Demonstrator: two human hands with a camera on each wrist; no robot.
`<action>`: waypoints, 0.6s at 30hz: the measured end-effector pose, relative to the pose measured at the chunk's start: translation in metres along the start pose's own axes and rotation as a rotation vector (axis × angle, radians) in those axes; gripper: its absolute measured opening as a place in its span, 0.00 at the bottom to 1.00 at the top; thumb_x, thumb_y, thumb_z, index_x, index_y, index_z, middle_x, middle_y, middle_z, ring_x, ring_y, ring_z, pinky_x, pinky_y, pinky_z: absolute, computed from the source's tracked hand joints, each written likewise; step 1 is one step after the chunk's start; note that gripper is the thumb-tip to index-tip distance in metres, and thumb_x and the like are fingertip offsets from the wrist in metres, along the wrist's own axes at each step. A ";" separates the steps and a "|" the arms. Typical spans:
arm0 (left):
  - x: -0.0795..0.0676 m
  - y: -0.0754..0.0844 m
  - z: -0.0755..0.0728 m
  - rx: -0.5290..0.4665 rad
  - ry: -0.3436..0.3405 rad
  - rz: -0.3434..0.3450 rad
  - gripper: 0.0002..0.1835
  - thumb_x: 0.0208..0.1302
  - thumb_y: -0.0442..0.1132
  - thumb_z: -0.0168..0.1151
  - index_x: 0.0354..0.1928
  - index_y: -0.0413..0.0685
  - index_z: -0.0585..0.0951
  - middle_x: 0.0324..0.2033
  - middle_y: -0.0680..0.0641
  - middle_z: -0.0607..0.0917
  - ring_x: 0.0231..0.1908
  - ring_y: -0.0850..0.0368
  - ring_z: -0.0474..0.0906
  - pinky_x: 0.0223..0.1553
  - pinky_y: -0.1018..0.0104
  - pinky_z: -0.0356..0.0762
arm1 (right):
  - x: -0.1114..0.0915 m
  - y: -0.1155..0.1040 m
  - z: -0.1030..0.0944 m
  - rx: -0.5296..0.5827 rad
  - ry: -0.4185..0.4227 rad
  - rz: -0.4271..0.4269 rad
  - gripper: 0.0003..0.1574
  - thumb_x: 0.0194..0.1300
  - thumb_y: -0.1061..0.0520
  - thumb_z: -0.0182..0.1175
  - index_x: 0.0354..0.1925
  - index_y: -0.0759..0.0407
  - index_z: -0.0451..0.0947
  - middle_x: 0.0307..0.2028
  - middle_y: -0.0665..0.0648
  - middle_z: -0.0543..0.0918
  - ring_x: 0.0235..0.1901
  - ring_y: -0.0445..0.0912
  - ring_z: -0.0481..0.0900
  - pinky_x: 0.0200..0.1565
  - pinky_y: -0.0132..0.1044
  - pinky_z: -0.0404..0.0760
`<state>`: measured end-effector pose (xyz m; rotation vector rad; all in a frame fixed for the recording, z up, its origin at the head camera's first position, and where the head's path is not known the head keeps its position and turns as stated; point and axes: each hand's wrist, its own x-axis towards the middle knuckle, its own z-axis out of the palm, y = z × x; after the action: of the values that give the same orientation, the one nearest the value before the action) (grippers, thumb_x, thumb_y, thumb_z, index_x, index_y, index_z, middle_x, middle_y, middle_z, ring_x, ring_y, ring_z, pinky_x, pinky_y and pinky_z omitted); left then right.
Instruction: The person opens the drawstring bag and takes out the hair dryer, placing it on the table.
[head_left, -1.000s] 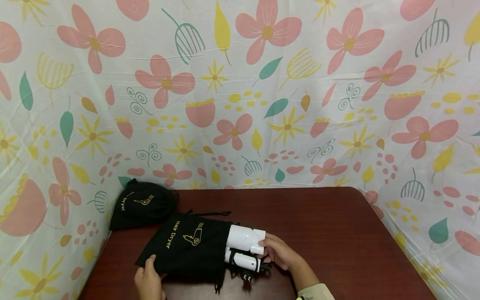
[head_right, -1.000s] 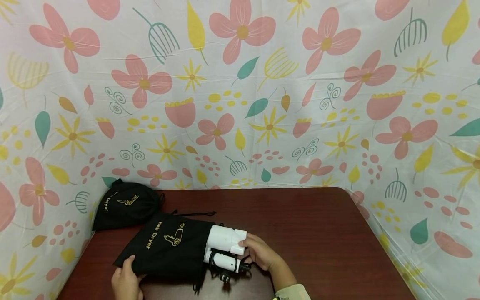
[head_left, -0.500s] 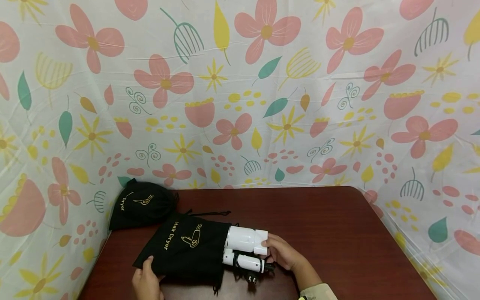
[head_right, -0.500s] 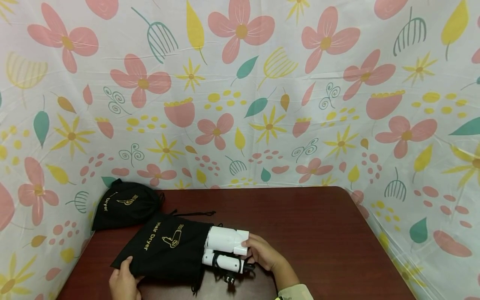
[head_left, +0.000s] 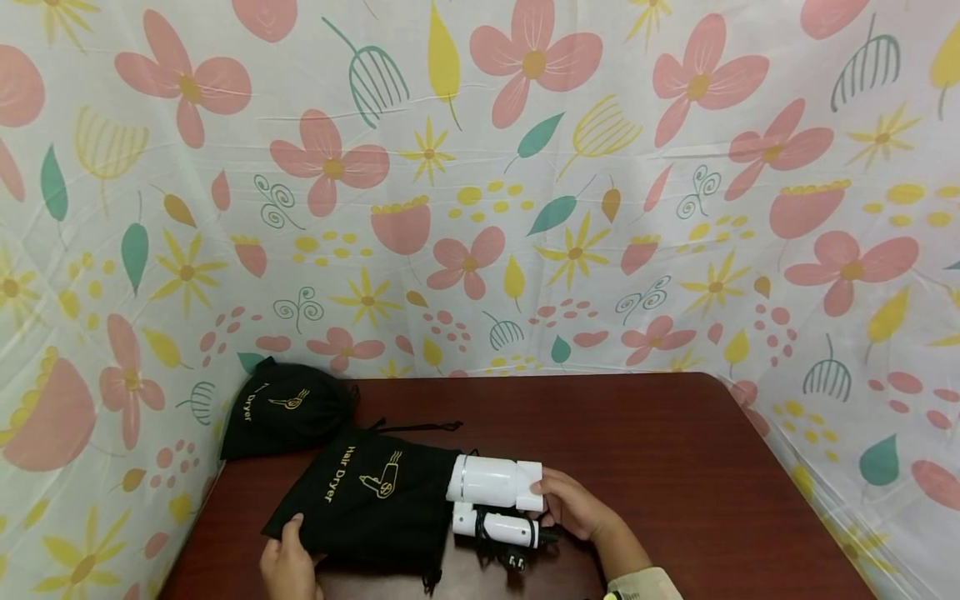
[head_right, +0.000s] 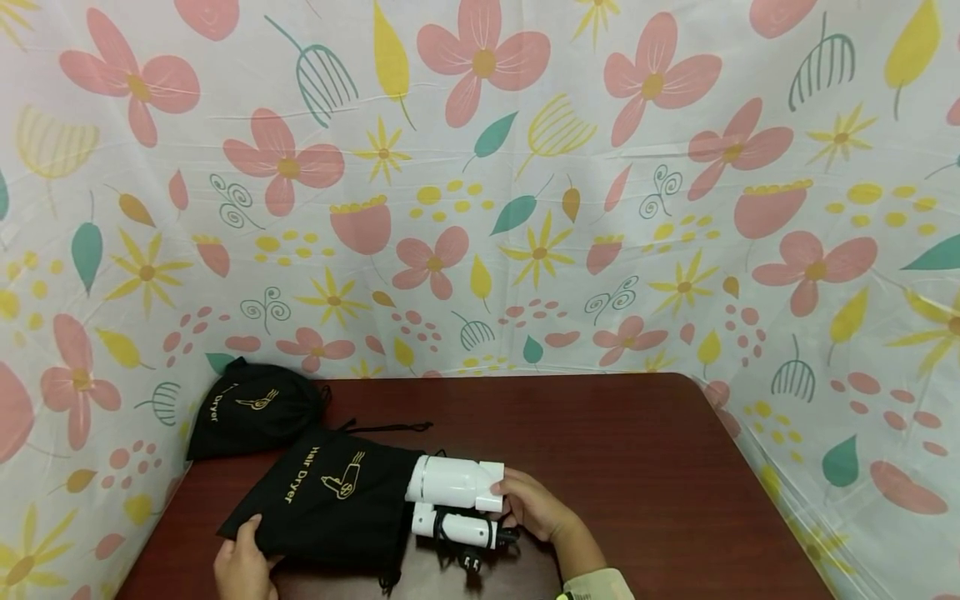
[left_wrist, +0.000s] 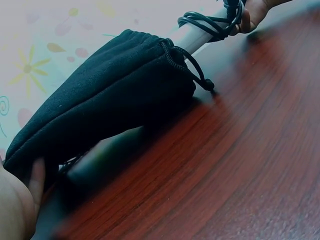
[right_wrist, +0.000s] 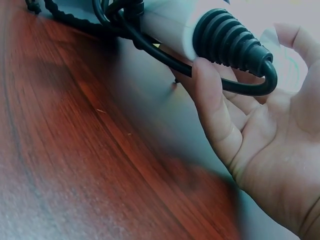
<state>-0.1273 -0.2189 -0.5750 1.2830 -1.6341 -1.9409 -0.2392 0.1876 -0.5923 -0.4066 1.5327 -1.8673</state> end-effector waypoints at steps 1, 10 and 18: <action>0.000 0.000 0.000 -0.001 -0.001 0.001 0.22 0.72 0.54 0.54 0.20 0.53 0.71 0.15 0.60 0.80 0.19 0.61 0.78 0.25 0.65 0.79 | 0.000 0.000 -0.001 -0.003 0.002 -0.002 0.20 0.68 0.57 0.46 0.52 0.45 0.78 0.36 0.45 0.85 0.31 0.40 0.81 0.31 0.33 0.78; 0.003 -0.001 0.000 0.013 -0.019 0.007 0.20 0.74 0.56 0.50 0.45 0.47 0.80 0.18 0.65 0.81 0.21 0.63 0.80 0.26 0.65 0.80 | -0.005 -0.003 -0.005 -0.005 -0.011 -0.019 0.20 0.70 0.57 0.44 0.54 0.45 0.77 0.37 0.46 0.87 0.32 0.39 0.81 0.31 0.31 0.77; 0.005 -0.001 -0.003 0.008 0.008 0.008 0.21 0.73 0.57 0.51 0.39 0.46 0.77 0.19 0.67 0.79 0.21 0.64 0.79 0.26 0.66 0.79 | -0.009 -0.004 -0.009 -0.006 0.004 -0.017 0.21 0.70 0.58 0.43 0.54 0.44 0.77 0.37 0.44 0.86 0.33 0.38 0.80 0.32 0.30 0.77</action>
<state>-0.1275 -0.2237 -0.5782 1.2835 -1.6426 -1.9240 -0.2397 0.2006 -0.5896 -0.4202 1.5427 -1.8774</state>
